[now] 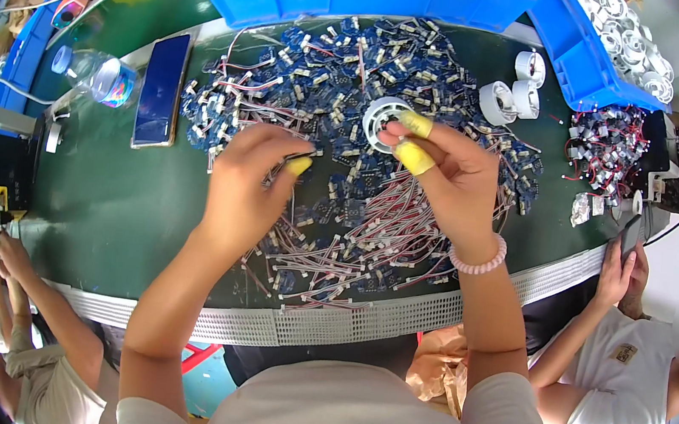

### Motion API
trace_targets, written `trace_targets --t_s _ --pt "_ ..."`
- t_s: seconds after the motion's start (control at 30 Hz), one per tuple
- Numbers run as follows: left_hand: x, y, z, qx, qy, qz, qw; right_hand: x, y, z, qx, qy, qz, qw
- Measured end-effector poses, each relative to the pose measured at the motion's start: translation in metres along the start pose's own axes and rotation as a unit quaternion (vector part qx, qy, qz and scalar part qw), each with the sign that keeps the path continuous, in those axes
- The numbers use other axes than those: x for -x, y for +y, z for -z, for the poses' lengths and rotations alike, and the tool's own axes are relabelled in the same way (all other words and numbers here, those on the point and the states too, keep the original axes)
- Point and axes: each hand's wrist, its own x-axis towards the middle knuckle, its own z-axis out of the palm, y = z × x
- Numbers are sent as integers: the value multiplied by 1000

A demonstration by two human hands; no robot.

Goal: Assembling electronic components by manually attaching small plastic parts to circuit boards on an assembly line.

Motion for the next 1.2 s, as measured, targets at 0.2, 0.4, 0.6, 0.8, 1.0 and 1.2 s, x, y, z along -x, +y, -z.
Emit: trace_targets --t_s 0.2,0.4,0.6,0.8,1.0,1.2 --pt "29 13 10 412 33 232 880 4 -3 -4 104 -3 12 995" --pt "34 3 7 549 68 233 799 -3 4 -3 173 -28 -1 985" --pt "39 -1 7 492 40 224 840 -6 6 -5 221 -49 -26 974" --pt "35 4 7 501 50 257 825 -5 8 -9 276 -25 -21 961" --pt "35 5 9 495 30 248 832 -22 5 -6 427 10 144 893" --pt "34 4 7 536 43 231 811 -24 11 4 336 10 45 941"
